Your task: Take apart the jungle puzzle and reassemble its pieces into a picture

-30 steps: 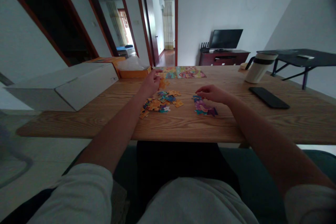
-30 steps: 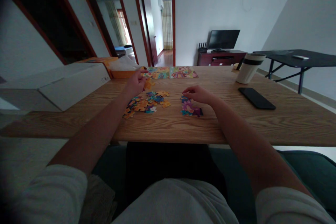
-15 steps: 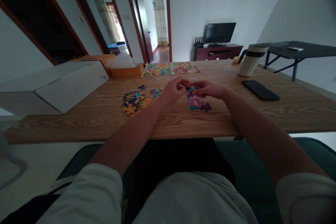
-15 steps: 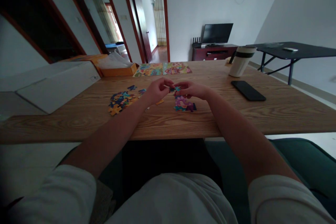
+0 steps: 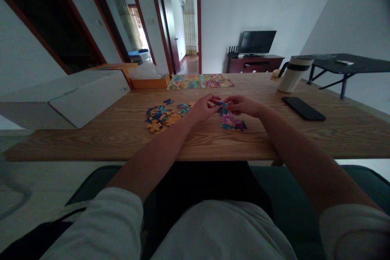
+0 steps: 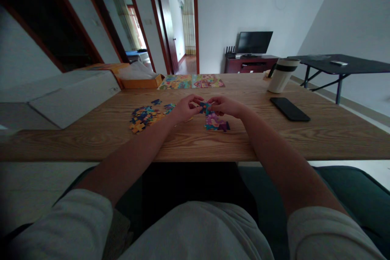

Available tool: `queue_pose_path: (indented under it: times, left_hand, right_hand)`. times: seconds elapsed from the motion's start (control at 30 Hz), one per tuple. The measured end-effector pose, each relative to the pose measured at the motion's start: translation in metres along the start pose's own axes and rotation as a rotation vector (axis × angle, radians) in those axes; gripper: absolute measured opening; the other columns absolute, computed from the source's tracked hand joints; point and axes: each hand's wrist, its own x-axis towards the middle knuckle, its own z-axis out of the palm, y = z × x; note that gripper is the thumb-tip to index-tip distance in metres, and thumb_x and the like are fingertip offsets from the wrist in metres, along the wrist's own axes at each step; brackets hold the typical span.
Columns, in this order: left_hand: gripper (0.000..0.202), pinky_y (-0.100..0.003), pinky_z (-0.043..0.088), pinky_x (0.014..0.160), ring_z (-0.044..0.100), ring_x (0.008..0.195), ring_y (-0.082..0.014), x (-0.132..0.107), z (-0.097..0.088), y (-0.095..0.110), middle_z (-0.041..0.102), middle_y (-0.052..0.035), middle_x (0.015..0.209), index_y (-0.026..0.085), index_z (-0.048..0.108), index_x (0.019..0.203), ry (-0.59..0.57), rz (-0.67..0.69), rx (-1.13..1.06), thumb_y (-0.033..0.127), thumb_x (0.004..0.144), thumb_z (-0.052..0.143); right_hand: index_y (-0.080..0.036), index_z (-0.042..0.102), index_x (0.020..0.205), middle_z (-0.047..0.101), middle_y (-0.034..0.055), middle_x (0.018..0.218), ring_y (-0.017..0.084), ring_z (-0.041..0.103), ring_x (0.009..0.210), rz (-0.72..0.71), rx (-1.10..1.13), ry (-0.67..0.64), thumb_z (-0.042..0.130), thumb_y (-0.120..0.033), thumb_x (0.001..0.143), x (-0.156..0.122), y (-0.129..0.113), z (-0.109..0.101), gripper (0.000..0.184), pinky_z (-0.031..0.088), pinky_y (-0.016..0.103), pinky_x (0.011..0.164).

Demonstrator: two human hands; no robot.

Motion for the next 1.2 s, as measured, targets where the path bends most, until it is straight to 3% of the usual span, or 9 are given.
queue_pose_path:
  times: [0.13,0.3,0.4,0.5,0.6,0.7,0.87,1.03,1.2]
  left_hand:
    - [0.03,-0.024,0.048,0.062,0.062,0.066,-0.0116,0.003,-0.002,-0.008,0.071,-0.004,0.089,0.017,0.067,0.113,-0.07,-0.035,0.069,0.024,0.084,0.07]
    - [0.03,-0.027,0.052,0.073,0.065,0.076,-0.0144,0.004,-0.008,-0.006,0.073,-0.0061,0.098,0.017,0.07,0.116,-0.103,-0.073,0.199,0.016,0.088,0.059]
    - [0.038,-0.03,0.053,0.084,0.068,0.085,-0.0166,0.003,-0.008,-0.009,0.075,-0.0046,0.098,0.02,0.073,0.115,-0.193,-0.07,0.263,0.009,0.09,0.048]
    - [0.039,-0.033,0.051,0.094,0.069,0.095,-0.0191,0.001,-0.003,-0.013,0.075,-0.0058,0.107,0.021,0.071,0.122,-0.219,-0.007,0.336,0.013,0.094,0.046]
    - [0.034,-0.034,0.05,0.099,0.069,0.1,-0.0202,0.0,0.003,-0.013,0.074,-0.0066,0.115,0.023,0.069,0.124,-0.198,0.033,0.367,0.019,0.096,0.049]
    - [0.028,-0.036,0.05,0.1,0.069,0.101,-0.022,0.0,0.009,-0.012,0.075,-0.0074,0.112,0.023,0.07,0.117,-0.197,0.035,0.414,0.021,0.097,0.05]
    - [0.027,-0.036,0.048,0.101,0.067,0.109,-0.0233,0.0,0.015,-0.008,0.073,-0.0089,0.114,0.022,0.07,0.111,-0.238,0.094,0.597,0.021,0.1,0.046]
    - [0.03,-0.036,0.046,0.102,0.065,0.11,-0.0241,-0.002,0.02,0.0,0.07,-0.0122,0.116,0.018,0.069,0.116,-0.277,0.085,0.833,0.024,0.101,0.044]
    - [0.039,-0.036,0.047,0.101,0.065,0.11,-0.0257,-0.002,0.009,0.005,0.069,-0.0133,0.117,0.017,0.071,0.119,-0.354,0.048,0.865,0.036,0.103,0.042]
  right_hand:
    - [-0.02,0.069,0.105,0.068,0.0007,0.074,0.011,0.054,0.057,0.036,-0.043,0.022,0.078,-0.039,0.078,-0.001,-0.003,-0.001,0.035,0.041,0.024,0.051]
    - [-0.02,0.072,0.105,0.077,0.0082,0.098,0.013,0.06,0.063,0.143,-0.248,0.161,0.071,-0.036,0.085,0.001,0.002,-0.018,0.026,0.044,0.024,0.053]
    - [-0.016,0.073,0.1,0.077,0.0104,0.088,0.014,0.061,0.06,0.274,-0.462,0.2,0.071,-0.031,0.086,0.005,0.013,-0.031,0.021,0.047,0.026,0.054]
    - [-0.017,0.075,0.104,0.075,0.009,0.077,0.016,0.062,0.055,0.363,-0.57,0.167,0.071,-0.033,0.087,0.009,0.025,-0.036,0.024,0.048,0.027,0.051]
    - [-0.02,0.074,0.118,0.074,0.0069,0.074,0.018,0.063,0.055,0.352,-0.546,0.128,0.07,-0.038,0.087,0.012,0.032,-0.034,0.036,0.048,0.028,0.051]
    - [-0.021,0.071,0.127,0.072,0.0055,0.073,0.019,0.064,0.058,0.349,-0.559,0.108,0.071,-0.036,0.087,0.014,0.033,-0.028,0.043,0.048,0.028,0.052]
    - [-0.02,0.069,0.131,0.07,0.004,0.073,0.016,0.06,0.057,0.309,-0.646,0.08,0.072,-0.036,0.086,0.01,0.027,-0.024,0.047,0.046,0.026,0.056]
    - [-0.023,0.068,0.134,0.072,0.005,0.086,0.016,0.062,0.067,0.242,-0.767,0.044,0.067,-0.034,0.091,0.008,0.024,-0.024,0.045,0.047,0.025,0.063]
    - [-0.024,0.068,0.136,0.074,0.0055,0.089,0.016,0.063,0.069,0.269,-0.803,0.032,0.064,-0.036,0.093,0.01,0.023,-0.022,0.045,0.047,0.026,0.066]
